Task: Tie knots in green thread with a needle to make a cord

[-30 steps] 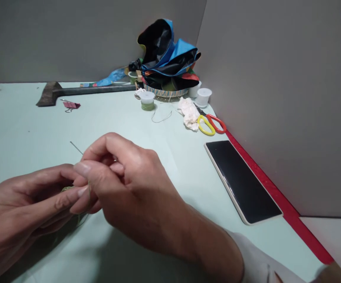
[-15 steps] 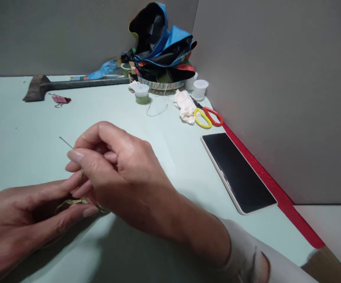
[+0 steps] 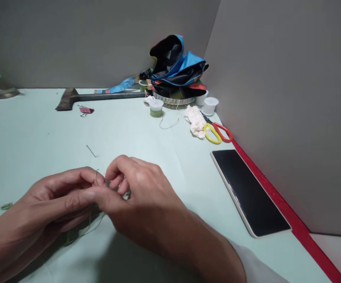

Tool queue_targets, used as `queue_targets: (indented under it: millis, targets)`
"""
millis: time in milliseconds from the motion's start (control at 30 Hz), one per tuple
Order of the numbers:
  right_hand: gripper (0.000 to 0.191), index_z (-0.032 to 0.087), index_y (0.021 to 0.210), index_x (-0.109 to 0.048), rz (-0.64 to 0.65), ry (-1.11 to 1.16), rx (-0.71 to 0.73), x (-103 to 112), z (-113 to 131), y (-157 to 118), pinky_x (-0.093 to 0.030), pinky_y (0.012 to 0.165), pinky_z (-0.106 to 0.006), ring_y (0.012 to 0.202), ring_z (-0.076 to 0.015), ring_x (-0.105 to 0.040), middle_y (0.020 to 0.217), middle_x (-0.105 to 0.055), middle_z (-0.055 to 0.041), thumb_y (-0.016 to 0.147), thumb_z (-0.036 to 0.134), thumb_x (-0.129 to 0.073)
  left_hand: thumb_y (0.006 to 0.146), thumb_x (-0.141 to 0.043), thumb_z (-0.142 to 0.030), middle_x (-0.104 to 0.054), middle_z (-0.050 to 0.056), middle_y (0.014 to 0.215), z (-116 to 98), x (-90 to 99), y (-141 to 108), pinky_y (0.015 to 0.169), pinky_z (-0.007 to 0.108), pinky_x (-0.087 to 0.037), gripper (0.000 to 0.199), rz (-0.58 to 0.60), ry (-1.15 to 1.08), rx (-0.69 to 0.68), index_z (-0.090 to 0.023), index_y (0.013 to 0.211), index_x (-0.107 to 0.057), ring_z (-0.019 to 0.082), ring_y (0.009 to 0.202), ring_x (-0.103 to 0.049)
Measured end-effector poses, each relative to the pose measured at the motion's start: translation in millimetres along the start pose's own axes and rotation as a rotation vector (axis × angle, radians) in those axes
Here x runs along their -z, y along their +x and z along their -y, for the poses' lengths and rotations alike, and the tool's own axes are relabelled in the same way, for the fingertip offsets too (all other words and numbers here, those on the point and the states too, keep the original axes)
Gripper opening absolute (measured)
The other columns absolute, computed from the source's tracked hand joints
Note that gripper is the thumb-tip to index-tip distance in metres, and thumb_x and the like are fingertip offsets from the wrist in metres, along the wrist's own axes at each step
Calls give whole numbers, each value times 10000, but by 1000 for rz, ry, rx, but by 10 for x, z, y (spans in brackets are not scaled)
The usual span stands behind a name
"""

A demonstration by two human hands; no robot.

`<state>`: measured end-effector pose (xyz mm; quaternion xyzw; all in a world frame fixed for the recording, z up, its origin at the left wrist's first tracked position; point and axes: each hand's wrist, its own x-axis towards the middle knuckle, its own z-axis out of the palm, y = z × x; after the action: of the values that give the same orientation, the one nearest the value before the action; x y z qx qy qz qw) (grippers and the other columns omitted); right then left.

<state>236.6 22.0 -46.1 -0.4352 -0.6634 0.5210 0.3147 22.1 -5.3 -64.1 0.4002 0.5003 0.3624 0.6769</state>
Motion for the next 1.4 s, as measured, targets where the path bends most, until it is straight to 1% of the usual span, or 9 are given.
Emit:
queue_targets:
  millis: [100,300,600,833,933,1033,1133,1200,1400]
  targets:
    - [202,274,848,-640,-11,-6,81,-40,-34,-14,-420,712,-328,740,-156,-548,773,-638,70,1016,262,-751,757,-1131,-422,-470,-67,613,-18,-22,-13,513,243,-164,322,-11,-8,28,-244,760,-863,105,582,-247]
    - [237,275,834,-597,-38,-29,194,-59,-21,-41,-422,705,-302,727,-135,-541,780,-605,81,1028,222,-721,798,-1115,-468,-382,-108,567,-74,-34,-4,489,244,-139,365,13,-36,16,-244,785,-827,91,547,-193]
    - [246,275,839,-574,-24,-23,291,-47,-23,-14,-479,735,-268,727,-125,-560,788,-594,80,1027,196,-712,882,-1019,-588,-500,-81,606,-254,-264,97,491,258,-327,394,28,16,-36,-254,998,-846,142,532,-439]
    - [237,271,835,-612,-30,15,231,-5,33,-68,-507,738,-278,743,-137,-611,777,-635,69,1031,207,-729,829,-1102,-477,-422,-103,596,-95,-64,-8,492,227,-225,361,40,-37,19,-229,837,-839,86,533,-249]
    - [114,275,1039,-739,-62,30,187,18,-9,-63,-545,795,-300,789,-151,-671,887,-739,50,1127,235,-677,827,-1131,-397,-501,-68,653,-43,5,-44,519,237,-174,304,57,-95,29,-230,819,-878,85,579,-225]
    - [270,281,1289,-794,-44,-112,264,27,-111,-18,-582,908,-339,946,-186,-741,1104,-801,-5,1111,169,-624,915,-1090,-433,-547,-40,705,-6,22,-62,530,229,-213,267,97,-106,-12,-254,824,-914,105,615,-252]
    - [172,257,1102,-800,28,-246,318,21,-194,24,-581,939,-358,1022,-221,-747,1113,-779,-49,1105,198,-639,890,-1102,-450,-552,-27,707,15,19,-62,542,208,-252,282,82,-80,-12,-254,789,-926,118,644,-276]
    - [187,256,976,-749,9,-260,319,18,-209,38,-558,919,-347,987,-217,-724,1040,-748,-42,1122,216,-637,837,-1118,-423,-557,-19,712,19,21,-54,550,201,-258,264,61,-66,8,-246,781,-930,122,661,-287]
    - [197,256,899,-666,-32,-266,196,51,-178,71,-483,889,-358,942,-214,-648,996,-708,-30,1063,146,-667,843,-1128,-476,-570,-15,746,-3,63,-35,559,178,-382,296,-6,-67,-32,-260,828,-926,141,688,-361]
